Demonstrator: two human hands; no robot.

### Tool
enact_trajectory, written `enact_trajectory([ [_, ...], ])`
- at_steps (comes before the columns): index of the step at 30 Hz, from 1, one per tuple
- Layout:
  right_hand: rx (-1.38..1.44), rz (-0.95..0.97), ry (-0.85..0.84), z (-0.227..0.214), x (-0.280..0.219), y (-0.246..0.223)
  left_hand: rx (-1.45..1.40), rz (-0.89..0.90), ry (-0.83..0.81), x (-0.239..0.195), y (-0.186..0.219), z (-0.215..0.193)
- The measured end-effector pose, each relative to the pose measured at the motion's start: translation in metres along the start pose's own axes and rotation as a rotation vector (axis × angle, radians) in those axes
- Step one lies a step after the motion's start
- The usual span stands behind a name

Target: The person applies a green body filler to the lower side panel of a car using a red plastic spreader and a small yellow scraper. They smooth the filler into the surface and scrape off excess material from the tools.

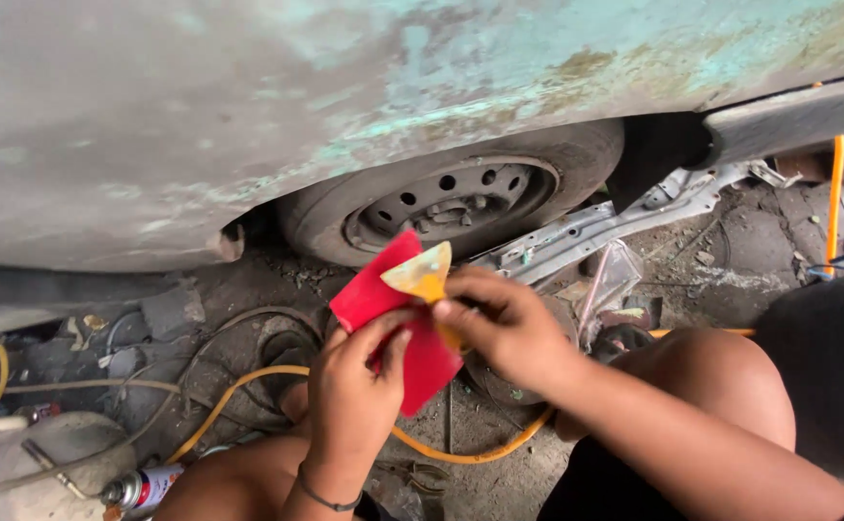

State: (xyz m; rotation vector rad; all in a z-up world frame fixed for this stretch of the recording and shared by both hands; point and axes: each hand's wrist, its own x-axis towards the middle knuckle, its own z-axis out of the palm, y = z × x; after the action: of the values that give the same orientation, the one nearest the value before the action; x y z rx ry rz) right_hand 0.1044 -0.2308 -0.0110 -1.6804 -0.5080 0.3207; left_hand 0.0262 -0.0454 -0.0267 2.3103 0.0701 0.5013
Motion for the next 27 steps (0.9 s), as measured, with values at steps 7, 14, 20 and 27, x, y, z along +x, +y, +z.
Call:
enact_trajectory([
  [7, -0.005, 0.084, 0.203, 0.013, -0.004, 0.029, -0.01, -0.278, -0.463, 0.001, -0.022, 0.026],
  [14, -0.233, -0.027, -0.171, -0.026, -0.002, 0.032, 0.011, -0.252, -0.441, -0.004, -0.04, 0.04],
  [20, -0.919, 0.814, -0.509, -0.13, 0.04, 0.104, 0.52, -0.236, -0.51, 0.008, -0.034, 0.036],
  [27, -0.736, 0.91, -0.046, -0.142, 0.022, 0.364, 0.621, -0.319, -0.803, 0.017, -0.011, 0.051],
])
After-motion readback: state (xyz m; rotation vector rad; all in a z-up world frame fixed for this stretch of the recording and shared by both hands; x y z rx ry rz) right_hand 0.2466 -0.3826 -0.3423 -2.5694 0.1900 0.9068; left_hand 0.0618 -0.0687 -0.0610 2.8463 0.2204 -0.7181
